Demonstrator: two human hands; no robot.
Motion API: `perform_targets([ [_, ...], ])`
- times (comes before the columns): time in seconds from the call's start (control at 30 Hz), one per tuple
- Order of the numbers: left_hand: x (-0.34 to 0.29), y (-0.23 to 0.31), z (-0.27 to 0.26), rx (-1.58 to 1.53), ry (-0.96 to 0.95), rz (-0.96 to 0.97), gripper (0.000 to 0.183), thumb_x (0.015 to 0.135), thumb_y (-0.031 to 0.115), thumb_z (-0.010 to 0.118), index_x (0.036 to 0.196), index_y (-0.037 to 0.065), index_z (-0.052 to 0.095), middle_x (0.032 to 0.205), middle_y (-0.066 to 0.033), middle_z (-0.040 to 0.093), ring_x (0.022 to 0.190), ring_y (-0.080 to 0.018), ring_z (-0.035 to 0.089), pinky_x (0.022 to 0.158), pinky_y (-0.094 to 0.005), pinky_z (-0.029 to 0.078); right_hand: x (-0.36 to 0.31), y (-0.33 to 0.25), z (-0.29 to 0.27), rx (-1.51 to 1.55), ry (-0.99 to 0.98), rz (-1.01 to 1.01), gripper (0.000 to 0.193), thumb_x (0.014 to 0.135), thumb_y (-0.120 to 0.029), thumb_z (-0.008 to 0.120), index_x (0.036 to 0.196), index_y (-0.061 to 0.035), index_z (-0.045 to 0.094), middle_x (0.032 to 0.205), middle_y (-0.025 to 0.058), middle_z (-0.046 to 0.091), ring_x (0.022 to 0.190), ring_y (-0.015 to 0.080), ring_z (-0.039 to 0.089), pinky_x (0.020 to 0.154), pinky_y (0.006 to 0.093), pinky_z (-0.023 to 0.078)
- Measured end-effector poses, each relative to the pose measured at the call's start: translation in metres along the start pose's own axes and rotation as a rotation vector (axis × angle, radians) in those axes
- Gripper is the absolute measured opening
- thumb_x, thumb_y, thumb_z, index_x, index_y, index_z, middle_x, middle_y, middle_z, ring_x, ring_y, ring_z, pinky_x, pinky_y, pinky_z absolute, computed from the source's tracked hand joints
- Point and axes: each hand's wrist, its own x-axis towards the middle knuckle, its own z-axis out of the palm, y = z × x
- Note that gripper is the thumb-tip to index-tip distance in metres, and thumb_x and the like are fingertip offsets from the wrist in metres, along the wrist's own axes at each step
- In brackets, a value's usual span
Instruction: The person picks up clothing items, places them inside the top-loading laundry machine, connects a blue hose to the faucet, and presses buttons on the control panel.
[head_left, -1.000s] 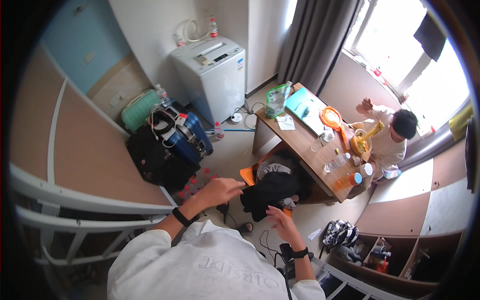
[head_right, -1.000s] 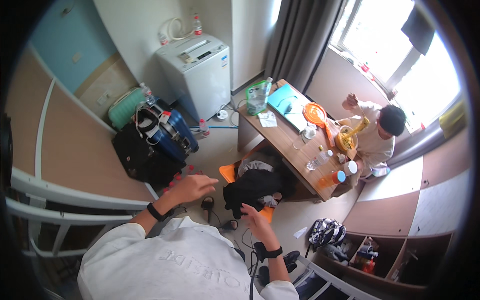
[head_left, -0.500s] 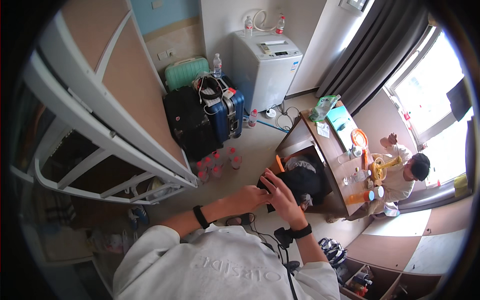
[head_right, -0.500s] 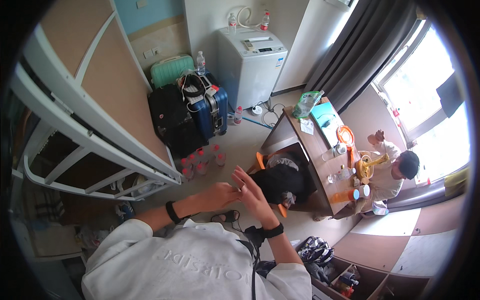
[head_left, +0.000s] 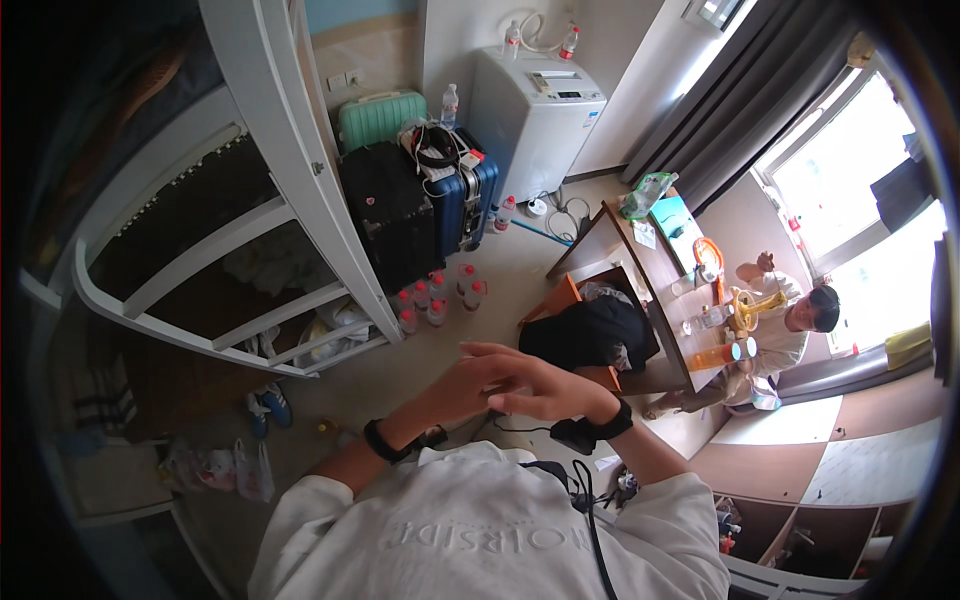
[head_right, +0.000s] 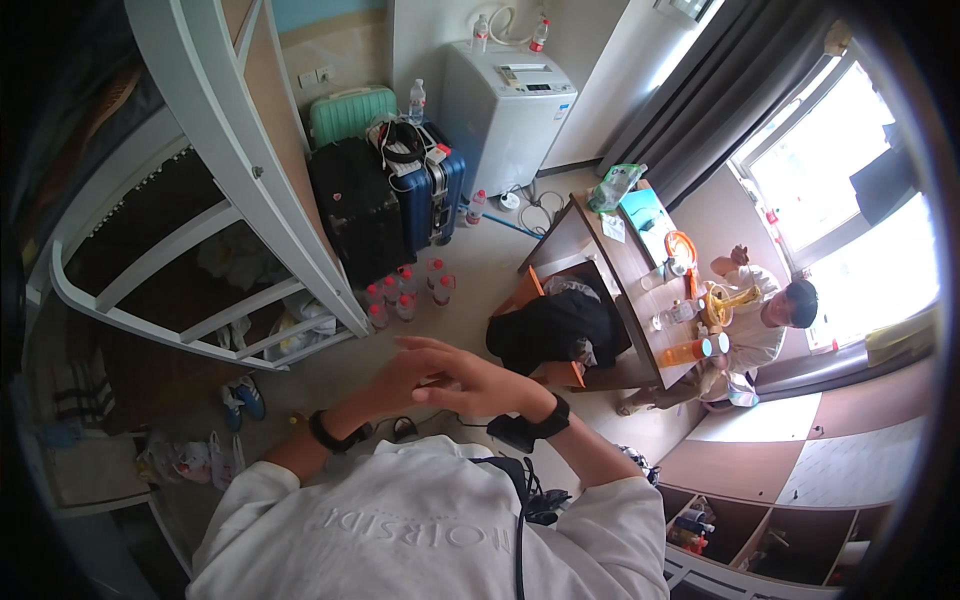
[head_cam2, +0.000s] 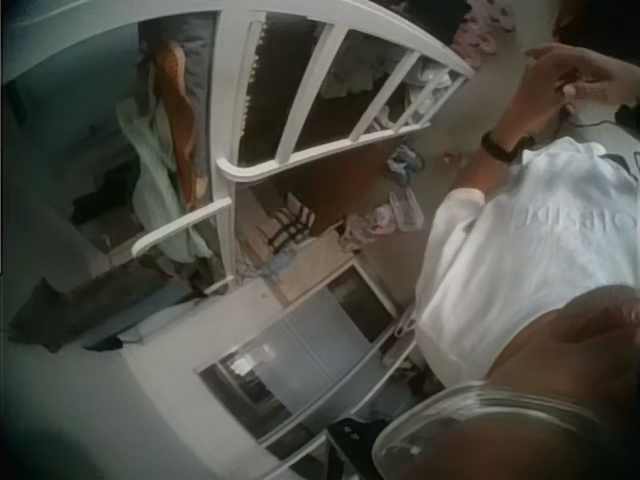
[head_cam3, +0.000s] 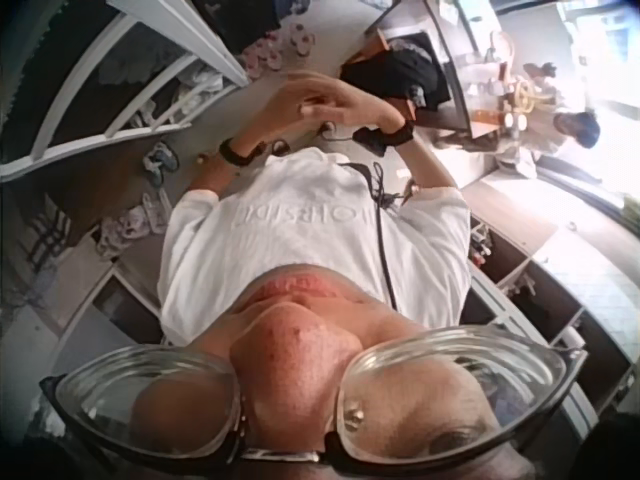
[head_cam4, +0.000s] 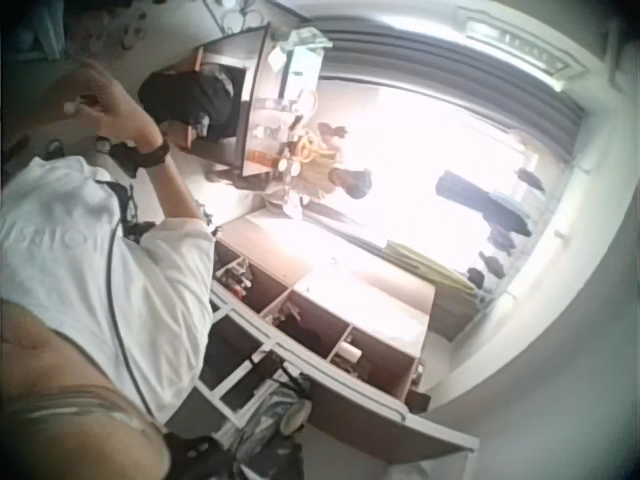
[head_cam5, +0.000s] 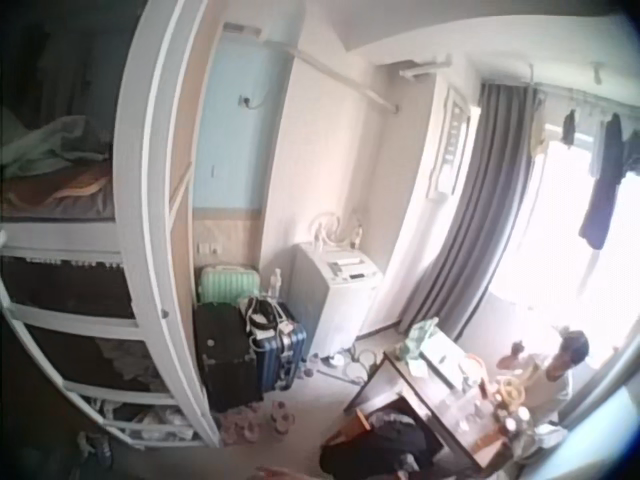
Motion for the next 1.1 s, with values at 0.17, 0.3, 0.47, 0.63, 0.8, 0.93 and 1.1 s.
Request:
perform_targets([
  [0.17,-0.003,0.013,-0.007,-0.093,-0.176,-0.235,0.018,0.097,0.019,0.068,0.108,0.004,0.069,0.092,-0.0079,0.067,0.082,-0.0155,0.065,0.072,-0.0332,0.052,-0.005,-0.011,0.002,-0.114,-0.067,-0.061,0.050,0.100,-0.023,0.063,0.143,-0.0001,0.049,0.160,0.0210,0.031,0.141,0.0335,0.044,0.108,0.0405,0.044],
  [0.3,0.021,0.007,0.013,-0.341,-0.262,-0.274,0.018,0.097,0.018,0.067,0.109,0.005,0.069,0.093,-0.0088,0.067,0.083,-0.0177,0.065,0.073,-0.0347,0.052,-0.031,-0.017,-0.021,-0.121,-0.058,-0.127,0.049,0.100,-0.027,0.060,0.140,0.0007,0.052,0.160,0.0210,0.032,0.142,0.0326,0.043,0.111,0.0402,0.041],
  [0.47,0.088,0.025,0.044,-0.013,-0.237,-0.028,0.019,0.096,0.013,0.065,0.113,0.005,0.068,0.105,-0.0116,0.067,0.097,-0.0246,0.066,0.086,-0.0385,0.054,-0.088,0.001,-0.066,0.200,0.169,-0.146,0.046,0.104,-0.028,0.054,0.141,-0.0005,0.053,0.159,0.0170,0.036,0.145,0.0267,0.038,0.115,0.0387,0.033],
  [0.63,0.143,0.027,0.079,0.290,-0.076,0.221,0.015,0.090,0.012,0.071,0.104,0.006,0.072,0.095,-0.0117,0.071,0.088,-0.0348,0.068,0.081,-0.0426,0.055,-0.134,0.034,-0.103,0.339,0.372,-0.166,0.046,0.105,-0.027,0.052,0.142,-0.0004,0.052,0.154,0.0128,0.043,0.138,0.0187,0.045,0.109,0.0342,0.040],
  [0.8,0.160,0.009,0.092,0.375,-0.057,0.043,0.020,0.089,0.011,0.071,0.109,0.008,0.073,0.098,-0.0111,0.072,0.088,-0.0318,0.069,0.078,-0.0406,0.054,-0.176,0.117,-0.150,-0.017,0.709,0.056,0.032,0.105,-0.019,0.057,0.128,0.0015,0.063,0.116,0.0101,0.070,0.110,0.0164,0.064,0.095,0.0318,0.050],
  [0.93,0.157,-0.001,0.082,0.445,0.031,-0.055,0.020,0.090,0.008,0.069,0.110,0.005,0.073,0.097,-0.0125,0.072,0.086,-0.0312,0.069,0.076,-0.0392,0.054,-0.213,0.219,-0.174,-0.399,0.907,0.266,0.048,0.096,-0.024,0.067,0.135,0.0001,0.056,0.121,0.0181,0.068,0.113,0.0325,0.065,0.099,0.0388,0.051],
  [1.1,0.157,-0.012,0.069,0.431,0.085,-0.197,0.015,0.095,0.006,0.064,0.107,0.001,0.072,0.097,-0.0146,0.072,0.087,-0.0300,0.071,0.076,-0.0360,0.054,-0.231,0.308,-0.179,-0.785,0.845,0.816,0.092,0.080,-0.042,0.079,0.152,-0.0069,0.034,0.156,0.0203,0.037,0.142,0.0413,0.038,0.108,0.0625,0.039],
])
